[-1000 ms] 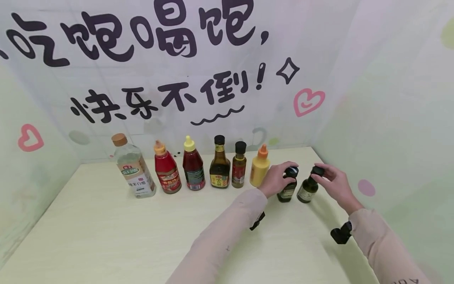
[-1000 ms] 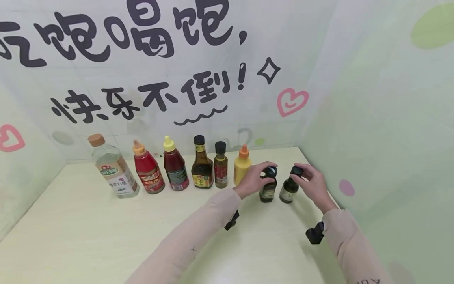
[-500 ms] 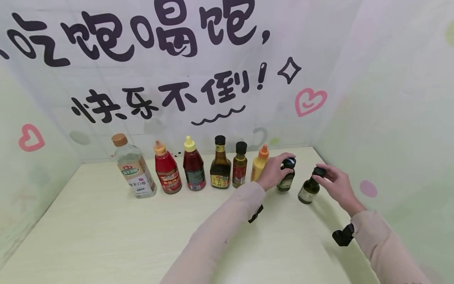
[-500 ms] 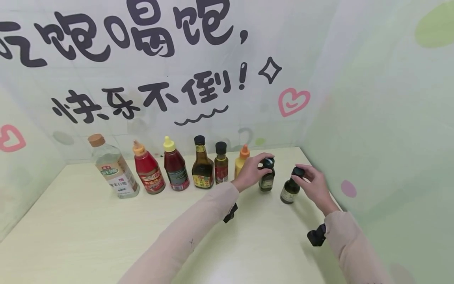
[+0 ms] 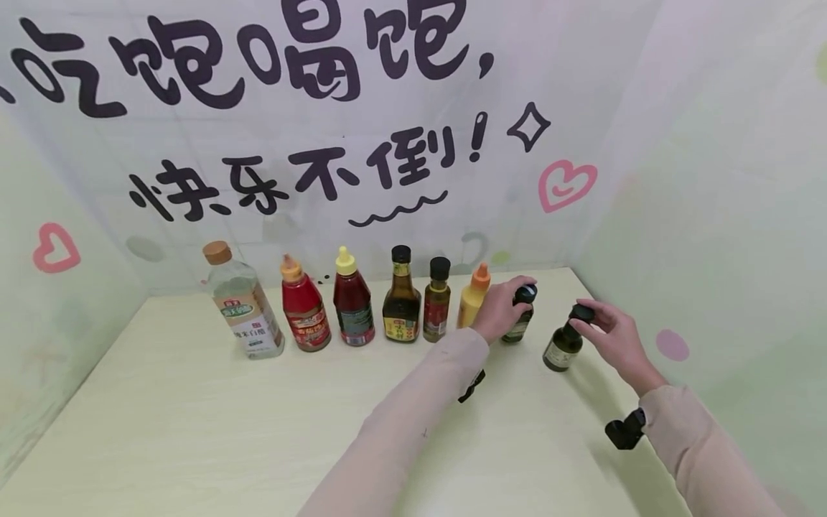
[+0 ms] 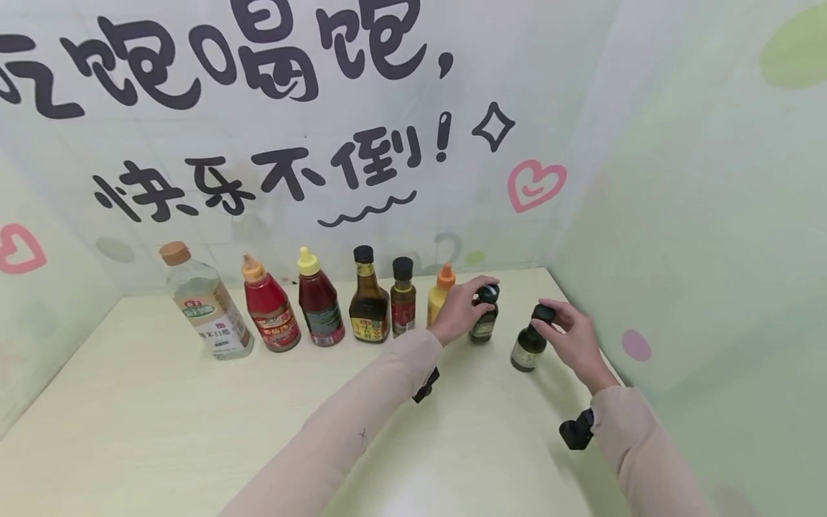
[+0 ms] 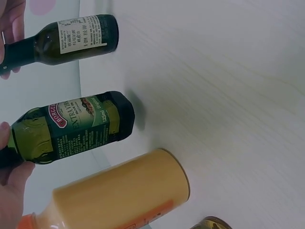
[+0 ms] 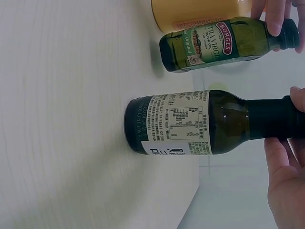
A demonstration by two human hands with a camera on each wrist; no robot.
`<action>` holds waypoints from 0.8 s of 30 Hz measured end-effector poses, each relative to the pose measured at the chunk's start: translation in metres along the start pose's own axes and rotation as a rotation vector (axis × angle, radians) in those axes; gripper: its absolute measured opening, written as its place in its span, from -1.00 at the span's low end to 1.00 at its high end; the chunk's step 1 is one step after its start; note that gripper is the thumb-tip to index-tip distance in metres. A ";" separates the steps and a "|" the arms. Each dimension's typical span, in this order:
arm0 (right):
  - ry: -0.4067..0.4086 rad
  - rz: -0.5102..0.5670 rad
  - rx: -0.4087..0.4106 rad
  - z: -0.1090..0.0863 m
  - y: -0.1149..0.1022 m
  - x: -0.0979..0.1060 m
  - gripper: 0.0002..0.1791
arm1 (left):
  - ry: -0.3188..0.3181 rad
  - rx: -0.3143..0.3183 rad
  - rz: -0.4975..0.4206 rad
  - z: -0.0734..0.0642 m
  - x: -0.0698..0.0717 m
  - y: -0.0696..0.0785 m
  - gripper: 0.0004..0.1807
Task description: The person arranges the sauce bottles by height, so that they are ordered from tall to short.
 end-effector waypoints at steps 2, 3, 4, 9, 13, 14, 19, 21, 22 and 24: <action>0.006 0.002 0.005 0.001 0.000 0.000 -0.57 | 0.005 -0.001 0.002 0.001 0.001 0.000 -0.51; 0.009 0.008 0.008 0.001 0.000 0.001 -0.58 | 0.008 -0.003 0.003 0.002 0.001 0.000 -0.51; 0.012 0.012 0.011 0.001 0.000 0.001 -0.58 | 0.011 -0.004 0.003 0.002 0.001 0.000 -0.51; 0.010 0.043 0.013 0.002 0.002 -0.001 -0.60 | 0.029 -0.005 0.019 0.003 0.000 -0.004 -0.52; 0.010 0.047 0.016 0.000 0.001 -0.001 -0.60 | 0.038 -0.002 0.041 0.003 -0.003 -0.005 -0.52; 0.011 0.046 0.020 0.000 0.001 -0.001 -0.60 | 0.040 0.000 0.045 0.003 -0.003 -0.006 -0.52; 0.012 0.042 0.031 0.000 -0.001 0.000 -0.59 | 0.052 0.010 0.023 0.002 -0.004 -0.010 -0.51; 0.011 0.041 0.030 0.000 -0.002 0.000 -0.59 | 0.058 0.015 0.013 0.002 -0.004 -0.011 -0.51; 0.010 0.040 0.030 0.000 -0.002 0.001 -0.59 | 0.061 0.020 0.007 0.002 -0.004 -0.012 -0.51; 0.008 0.035 0.030 0.000 -0.002 0.001 -0.60 | 0.065 0.029 0.004 0.003 -0.004 -0.013 -0.51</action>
Point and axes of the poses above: each hand's wrist, its own z-axis towards the middle knuckle, its own x-axis out of the back of the hand, y = z × x, the point moved 5 cm from there along z, towards the middle knuckle, and after that the axes turned 1 degree about x, right-handed, at the moved point
